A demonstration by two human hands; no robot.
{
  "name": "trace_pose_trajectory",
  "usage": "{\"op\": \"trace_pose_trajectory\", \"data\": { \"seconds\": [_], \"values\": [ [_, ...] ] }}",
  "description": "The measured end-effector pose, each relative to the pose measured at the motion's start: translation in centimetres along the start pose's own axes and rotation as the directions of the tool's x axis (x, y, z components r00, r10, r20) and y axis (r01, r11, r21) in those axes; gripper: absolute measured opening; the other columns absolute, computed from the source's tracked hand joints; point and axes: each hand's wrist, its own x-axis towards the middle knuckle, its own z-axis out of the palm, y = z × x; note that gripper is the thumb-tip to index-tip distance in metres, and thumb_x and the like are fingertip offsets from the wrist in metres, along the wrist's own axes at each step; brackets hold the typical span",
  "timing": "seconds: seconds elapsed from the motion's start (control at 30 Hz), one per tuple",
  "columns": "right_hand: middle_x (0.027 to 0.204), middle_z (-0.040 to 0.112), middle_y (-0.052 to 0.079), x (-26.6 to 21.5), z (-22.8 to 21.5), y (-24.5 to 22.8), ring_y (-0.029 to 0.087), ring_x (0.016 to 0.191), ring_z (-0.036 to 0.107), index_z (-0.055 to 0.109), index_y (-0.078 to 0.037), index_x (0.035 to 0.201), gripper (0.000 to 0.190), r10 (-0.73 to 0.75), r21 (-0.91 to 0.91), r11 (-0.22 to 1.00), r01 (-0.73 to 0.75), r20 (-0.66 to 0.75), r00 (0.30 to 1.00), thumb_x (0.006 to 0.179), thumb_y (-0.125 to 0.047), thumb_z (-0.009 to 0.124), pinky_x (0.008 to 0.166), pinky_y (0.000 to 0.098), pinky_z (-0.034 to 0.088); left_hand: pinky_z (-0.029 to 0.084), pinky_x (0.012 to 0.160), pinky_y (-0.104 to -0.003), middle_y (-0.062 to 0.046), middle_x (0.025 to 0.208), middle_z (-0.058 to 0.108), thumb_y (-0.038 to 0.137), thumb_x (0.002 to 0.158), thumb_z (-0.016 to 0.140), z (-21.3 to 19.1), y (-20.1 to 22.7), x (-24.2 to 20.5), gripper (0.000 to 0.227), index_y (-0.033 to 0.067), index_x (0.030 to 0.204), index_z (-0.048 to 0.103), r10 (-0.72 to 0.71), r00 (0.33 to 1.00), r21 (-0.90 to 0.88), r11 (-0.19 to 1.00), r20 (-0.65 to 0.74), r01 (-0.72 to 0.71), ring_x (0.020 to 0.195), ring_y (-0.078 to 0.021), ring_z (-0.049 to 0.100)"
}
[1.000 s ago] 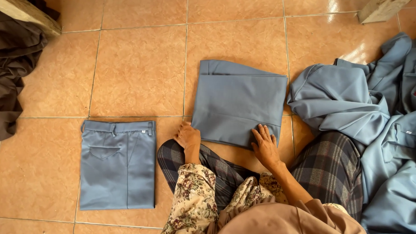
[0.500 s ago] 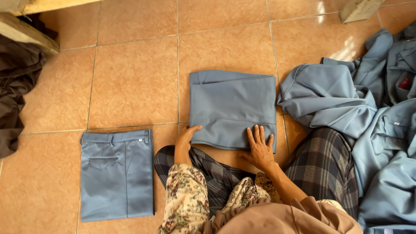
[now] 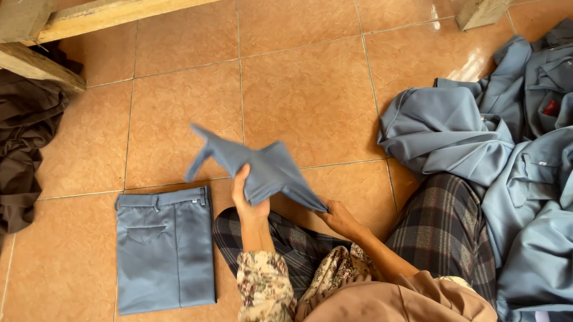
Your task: Folding blue pants into neat rectangles and stacking them on the floor.
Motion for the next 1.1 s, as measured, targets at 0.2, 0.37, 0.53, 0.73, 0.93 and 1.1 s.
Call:
{"op": "trace_pose_trajectory", "data": {
  "seconds": [0.2, 0.37, 0.53, 0.73, 0.93, 1.1],
  "values": [
    [0.091, 0.076, 0.015, 1.1, 1.0, 2.1, 0.027, 0.081, 0.077, 0.075, -0.003, 0.108, 0.03, 0.299, 0.877, 0.433, -0.209, 0.079, 0.951, 0.079, -0.009, 0.08, 0.068, 0.0457, 0.062, 0.055, 0.095, -0.04, -0.014, 0.134, 0.059, 0.026, 0.095, 0.074, 7.7, -3.2, 2.6, 0.074, 0.0142, 0.156, 0.034, -0.077, 0.942, 0.301, 0.953, 0.328, -0.027, 0.115, -0.025, 0.063],
    [0.135, 0.049, 0.019, 0.4, -2.3, 3.1, 0.039, 0.123, 0.055, 0.041, 0.0, 0.15, 0.075, 0.532, 0.942, 0.17, -0.289, 0.159, 0.832, 0.085, -0.01, 0.077, 0.092, 0.0676, 0.053, 0.061, 0.08, -0.036, -0.018, 0.115, 0.071, 0.035, 0.096, 0.072, 3.3, -10.2, 4.6, 0.052, 0.0059, 0.138, 0.061, -0.382, 0.877, 0.728, 0.683, 0.29, 0.056, 0.101, -0.0264, 0.072],
    [0.116, 0.052, 0.015, 1.8, -2.1, 6.8, 0.035, 0.105, 0.062, 0.048, 0.004, 0.138, 0.053, 0.522, 0.942, 0.186, -0.278, 0.144, 0.841, 0.091, -0.008, 0.07, 0.084, 0.0674, 0.057, 0.043, 0.044, -0.025, -0.025, 0.074, 0.068, 0.066, 0.096, 0.05, -7.7, -14.2, 2.8, 0.069, 0.0021, 0.088, 0.074, -0.676, 0.733, 0.973, 0.104, -0.084, 0.207, 0.055, -0.0245, 0.063],
    [0.116, 0.059, 0.016, 0.6, -1.6, 3.3, 0.037, 0.108, 0.066, 0.053, 0.0, 0.138, 0.052, 0.463, 0.944, 0.217, -0.248, 0.124, 0.877, 0.09, -0.008, 0.072, 0.088, 0.0651, 0.055, 0.036, 0.11, -0.061, -0.037, 0.153, 0.027, 0.054, 0.09, 0.077, -10.8, -16.1, 0.9, 0.1, -0.0025, 0.156, 0.027, -0.507, 0.842, 0.422, 0.732, -0.186, 0.534, 0.143, -0.0506, 0.032],
    [0.126, 0.062, 0.019, 1.5, -1.3, 4.8, 0.038, 0.115, 0.062, 0.053, -0.003, 0.138, 0.06, 0.487, 0.934, 0.238, -0.266, 0.123, 0.865, 0.085, -0.013, 0.08, 0.095, 0.0627, 0.05, 0.04, 0.115, -0.05, -0.016, 0.139, 0.057, 0.005, 0.087, 0.084, -11.1, -17.3, 1.1, 0.063, 0.0056, 0.14, 0.049, -0.266, 0.917, 0.013, 0.959, -0.296, 0.282, 0.13, -0.029, 0.054],
    [0.16, 0.029, 0.029, 6.0, -6.9, 4.6, 0.047, 0.149, 0.028, 0.029, -0.003, 0.158, 0.094, 0.513, 0.929, 0.232, -0.287, 0.134, 0.848, 0.086, -0.036, 0.08, 0.119, 0.0679, 0.023, 0.041, 0.111, -0.046, -0.01, 0.131, 0.057, 0.002, 0.082, 0.085, -5.4, -11.6, -4.4, 0.07, 0.0135, 0.14, 0.048, -0.105, 0.961, 0.191, 0.969, -0.255, 0.156, 0.121, -0.0225, 0.054]
  ]
}}
